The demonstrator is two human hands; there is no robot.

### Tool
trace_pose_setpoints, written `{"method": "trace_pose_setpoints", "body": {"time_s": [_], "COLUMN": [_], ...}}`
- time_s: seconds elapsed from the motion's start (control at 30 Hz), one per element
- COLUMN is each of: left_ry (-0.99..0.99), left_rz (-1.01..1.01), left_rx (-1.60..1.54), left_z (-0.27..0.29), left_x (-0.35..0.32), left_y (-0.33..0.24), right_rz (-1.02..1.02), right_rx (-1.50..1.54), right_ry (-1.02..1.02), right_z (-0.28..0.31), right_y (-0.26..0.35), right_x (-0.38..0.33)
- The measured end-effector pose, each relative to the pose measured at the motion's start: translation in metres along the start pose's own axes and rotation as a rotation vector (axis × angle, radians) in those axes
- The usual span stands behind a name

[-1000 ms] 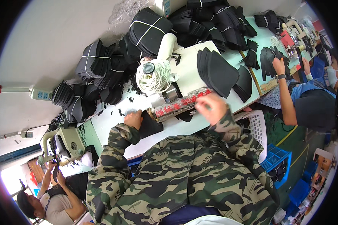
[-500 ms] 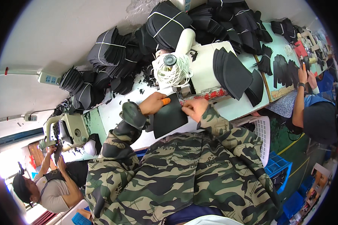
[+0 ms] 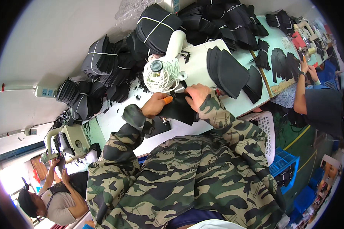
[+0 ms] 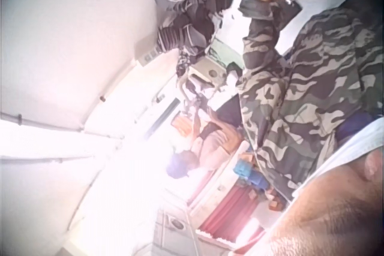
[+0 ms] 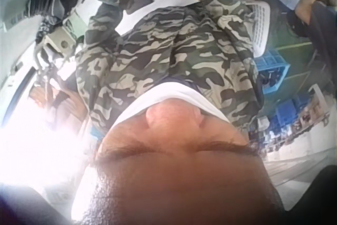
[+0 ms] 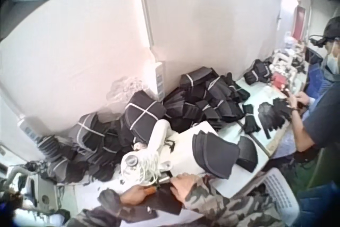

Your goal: Using an industrial machine and small hand snips to process and trim black shoe components.

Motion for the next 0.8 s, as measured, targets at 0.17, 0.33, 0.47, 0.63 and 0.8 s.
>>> {"method": "trace_pose_setpoints", "body": {"time_s": [0.17, 0.33, 0.47, 0.63, 0.8], "left_ry": [0.005, 0.104, -0.483, -0.163, -0.169], "left_rz": [0.175, 0.042, -0.31, 0.135, 0.01], "left_rx": [-0.054, 0.011, 0.437, 1.447, 1.363], "left_z": [0.003, 0.006, 0.088, 0.073, 0.061], "left_x": [-0.006, 0.004, -0.014, -0.019, -0.024], "left_y": [0.006, 0.003, -0.015, 0.095, 0.091], "right_rz": [-0.098, -0.221, -0.193, -0.11, -0.094], "right_rx": [0.273, 0.64, 0.471, 0.038, 0.195], "right_ry": [-0.112, -0.124, -0.52, -0.784, -0.526], "right_z": [0.01, 0.017, 0.111, 0.169, 0.096], "right_y": [-0.015, -0.04, -0.045, -0.047, -0.04], "right_x": [-0.03, -0.061, -0.078, -0.087, -0.071]}}
Point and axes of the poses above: each hand's wrist, its own x-axis towards the middle knuckle, its own z-axis out of the back of the hand, y = z × x, the point moved 10 cm from there along x, towards the middle knuckle, and after that the axes turned 4 degrees about -z, right-handed, at the moved point
